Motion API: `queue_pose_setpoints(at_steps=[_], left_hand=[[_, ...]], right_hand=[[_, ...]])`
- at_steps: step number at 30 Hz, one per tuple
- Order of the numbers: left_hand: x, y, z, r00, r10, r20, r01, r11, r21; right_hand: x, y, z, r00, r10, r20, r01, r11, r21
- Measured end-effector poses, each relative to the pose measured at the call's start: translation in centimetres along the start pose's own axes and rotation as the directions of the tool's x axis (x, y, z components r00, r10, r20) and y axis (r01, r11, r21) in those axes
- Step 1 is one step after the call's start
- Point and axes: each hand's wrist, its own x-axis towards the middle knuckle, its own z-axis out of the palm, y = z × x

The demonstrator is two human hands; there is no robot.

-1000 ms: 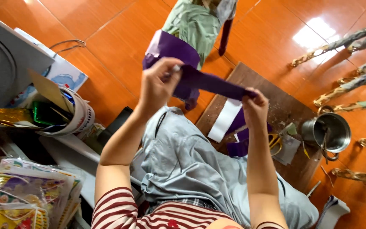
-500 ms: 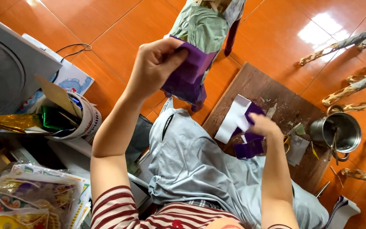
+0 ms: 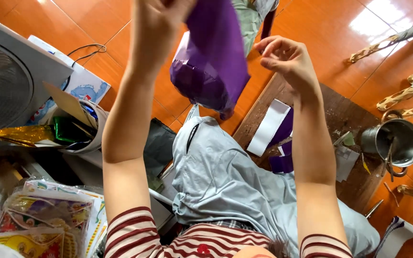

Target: Cutting and gluing purple and white paper strips onto a large paper mache structure.

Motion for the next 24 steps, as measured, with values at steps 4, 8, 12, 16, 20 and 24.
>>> queue_pose_setpoints(at_steps=[4, 8, 12, 16, 20, 24], left_hand=[[1.8, -2.8, -2.1, 0.963, -0.122, -0.241, 0.108, 0.991, -0.073], [3.0, -6.9, -2.3, 0.949, -0.182, -0.257, 0.179, 0.983, -0.034], [4.7, -9.7, -3.2, 0.900, -0.301, -0.314, 0.293, 0.953, -0.076], [4.6, -9.9, -2.9, 0.938, -0.196, -0.285, 0.204, 0.979, -0.002], [4.0, -10.7, -3.5, 0.873, -0.268, -0.408, 0.295, 0.955, 0.005], [2.8, -15.4, -5.5, 0.839, -0.313, -0.445, 0.422, 0.891, 0.168]], right_hand=[[1.6, -0.7, 1.6, 0.996, 0.036, -0.077, 0.009, 0.856, 0.517], [4.3, 0.4, 2.5, 0.988, 0.102, -0.113, -0.067, 0.958, 0.279], [3.9, 2.1, 3.4, 0.908, 0.355, -0.223, -0.398, 0.896, -0.196], [2.6, 3.9, 3.7, 0.875, 0.458, -0.153, -0.443, 0.888, 0.127], [2.6, 3.9, 4.1, 0.869, 0.459, -0.185, -0.288, 0.774, 0.564], [2.4, 3.3, 4.8, 0.827, 0.490, -0.275, -0.199, 0.713, 0.673]])
